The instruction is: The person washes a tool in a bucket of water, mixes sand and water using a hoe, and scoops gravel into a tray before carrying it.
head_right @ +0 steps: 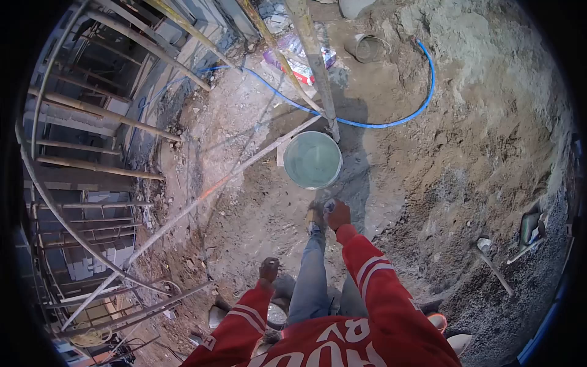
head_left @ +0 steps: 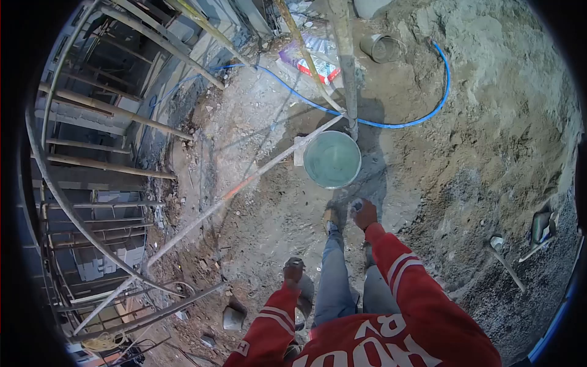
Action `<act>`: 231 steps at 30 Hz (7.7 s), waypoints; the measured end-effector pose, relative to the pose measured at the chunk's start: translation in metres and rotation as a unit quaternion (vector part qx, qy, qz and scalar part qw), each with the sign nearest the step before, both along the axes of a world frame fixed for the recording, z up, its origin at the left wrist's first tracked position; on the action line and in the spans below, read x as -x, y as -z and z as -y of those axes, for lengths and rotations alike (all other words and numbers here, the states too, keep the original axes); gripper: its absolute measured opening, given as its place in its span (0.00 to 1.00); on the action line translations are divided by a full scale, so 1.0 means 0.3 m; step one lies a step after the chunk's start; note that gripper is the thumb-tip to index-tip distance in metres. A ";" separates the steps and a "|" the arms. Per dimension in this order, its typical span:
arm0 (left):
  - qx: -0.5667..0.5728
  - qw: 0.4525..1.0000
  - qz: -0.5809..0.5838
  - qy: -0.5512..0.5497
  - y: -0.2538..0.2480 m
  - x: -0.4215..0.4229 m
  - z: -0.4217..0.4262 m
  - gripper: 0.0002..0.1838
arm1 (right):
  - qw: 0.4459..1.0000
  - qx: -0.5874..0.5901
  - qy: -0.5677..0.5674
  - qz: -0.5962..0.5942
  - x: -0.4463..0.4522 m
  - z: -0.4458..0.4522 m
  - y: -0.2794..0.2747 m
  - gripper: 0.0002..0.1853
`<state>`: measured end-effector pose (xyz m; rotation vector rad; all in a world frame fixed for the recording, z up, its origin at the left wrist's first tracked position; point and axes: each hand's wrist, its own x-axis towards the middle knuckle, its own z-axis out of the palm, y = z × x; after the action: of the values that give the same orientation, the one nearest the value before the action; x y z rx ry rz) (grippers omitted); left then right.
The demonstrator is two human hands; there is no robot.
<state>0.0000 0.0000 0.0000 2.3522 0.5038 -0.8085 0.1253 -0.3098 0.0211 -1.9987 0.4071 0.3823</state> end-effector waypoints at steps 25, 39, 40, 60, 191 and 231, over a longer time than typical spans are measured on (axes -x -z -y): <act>-0.145 0.970 0.132 0.141 1.021 -1.309 0.517 0.16 | 0.971 0.176 -0.013 0.162 -0.677 -0.086 0.943 0.10; 0.345 0.914 -0.080 -0.198 1.462 -1.336 0.310 0.14 | 0.811 -0.555 0.183 0.013 -0.752 -0.243 0.964 0.11; 0.329 0.911 -0.098 -0.229 1.443 -1.315 0.305 0.14 | 0.889 -0.433 0.074 0.128 -0.733 -0.302 0.897 0.09; 0.295 0.902 -0.010 -0.316 0.857 -1.224 0.678 0.38 | 0.991 -0.077 0.104 0.020 -0.927 -0.216 1.158 0.12; 0.214 0.948 -0.182 0.147 0.791 0.361 2.073 0.29 | 0.886 0.068 0.406 -0.216 1.186 1.292 0.496 0.17; 0.173 0.962 -0.131 0.167 0.850 0.342 2.209 0.29 | 0.881 0.069 0.414 -0.217 1.131 1.370 0.582 0.19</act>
<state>-0.1026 -0.6626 -0.2550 2.0363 0.0528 -1.2640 -0.2139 -0.7209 -0.1536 -1.6587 1.5383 0.2443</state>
